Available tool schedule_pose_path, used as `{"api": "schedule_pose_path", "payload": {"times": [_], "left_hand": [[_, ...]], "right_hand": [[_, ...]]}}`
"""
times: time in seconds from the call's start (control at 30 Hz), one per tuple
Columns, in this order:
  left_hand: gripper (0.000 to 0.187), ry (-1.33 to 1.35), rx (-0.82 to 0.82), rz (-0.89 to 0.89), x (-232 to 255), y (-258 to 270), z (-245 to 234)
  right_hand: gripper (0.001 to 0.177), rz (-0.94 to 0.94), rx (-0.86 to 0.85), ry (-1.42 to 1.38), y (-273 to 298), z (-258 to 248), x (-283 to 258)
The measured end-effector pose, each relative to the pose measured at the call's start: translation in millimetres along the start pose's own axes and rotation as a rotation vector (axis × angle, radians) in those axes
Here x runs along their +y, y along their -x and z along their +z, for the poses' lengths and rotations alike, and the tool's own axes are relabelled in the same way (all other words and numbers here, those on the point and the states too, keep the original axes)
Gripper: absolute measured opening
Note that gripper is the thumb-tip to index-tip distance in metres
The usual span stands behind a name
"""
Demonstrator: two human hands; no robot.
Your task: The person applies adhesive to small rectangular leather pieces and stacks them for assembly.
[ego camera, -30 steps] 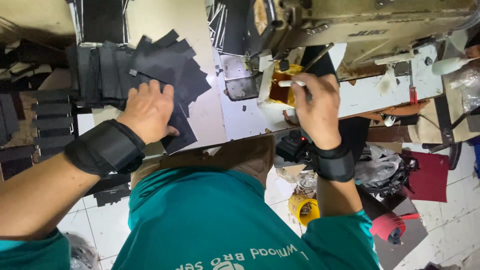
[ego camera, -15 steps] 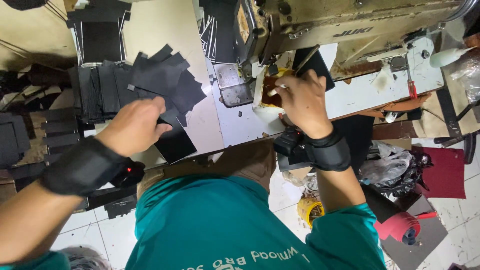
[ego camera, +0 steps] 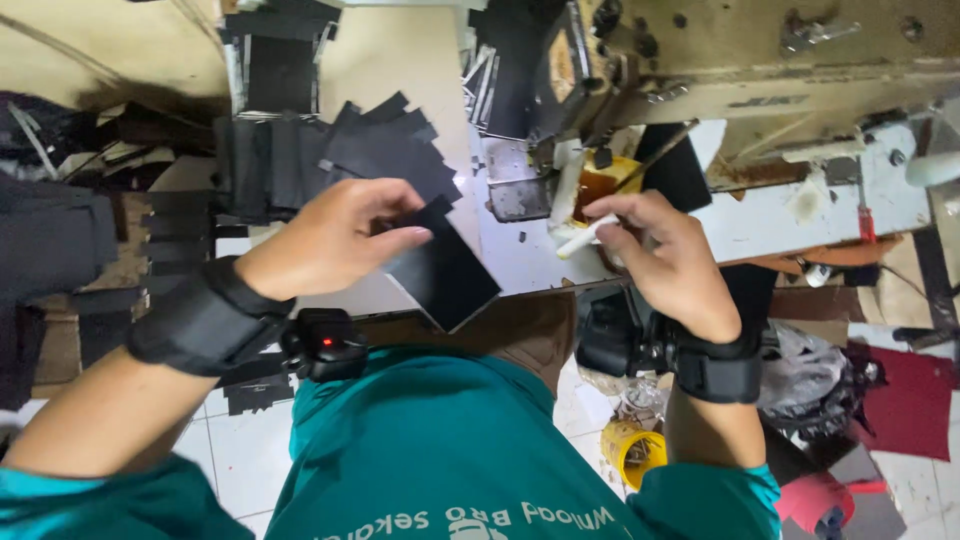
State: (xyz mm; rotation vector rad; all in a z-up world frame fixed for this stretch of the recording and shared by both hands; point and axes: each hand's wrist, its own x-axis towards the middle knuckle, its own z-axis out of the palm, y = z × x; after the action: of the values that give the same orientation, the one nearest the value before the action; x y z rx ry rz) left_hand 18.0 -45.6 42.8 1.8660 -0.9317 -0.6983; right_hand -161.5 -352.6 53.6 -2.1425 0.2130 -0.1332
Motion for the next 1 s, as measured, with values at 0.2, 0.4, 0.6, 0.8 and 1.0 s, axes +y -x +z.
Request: {"api": "schedule_pose_path", "payload": {"times": [0.2,0.4,0.6,0.8,1.0], "left_hand": [[0.016,0.206,-0.093,-0.046,15.0,0.8,6.3],[0.017,0.233,-0.126,-0.080,17.7,5.4,7.5],[0.014,0.282,-0.160,-0.059,22.5,8.0,7.6],[0.015,0.252,-0.179,-0.111,29.2,9.3,6.0],[0.017,0.265,-0.170,-0.112,26.1,9.9,6.9]], "right_hand": [[0.018,-0.288,0.092,-0.055,5.6,26.9,-38.5],[0.021,-0.437,0.120,0.152,-4.7,45.1,-54.8],[0.020,-0.488,0.123,0.173,-8.7,55.7,-54.2],[0.021,-0.497,0.109,0.210,-11.3,58.6,-56.0],[0.022,-0.538,0.094,0.258,-13.2,59.3,-56.9]]}}
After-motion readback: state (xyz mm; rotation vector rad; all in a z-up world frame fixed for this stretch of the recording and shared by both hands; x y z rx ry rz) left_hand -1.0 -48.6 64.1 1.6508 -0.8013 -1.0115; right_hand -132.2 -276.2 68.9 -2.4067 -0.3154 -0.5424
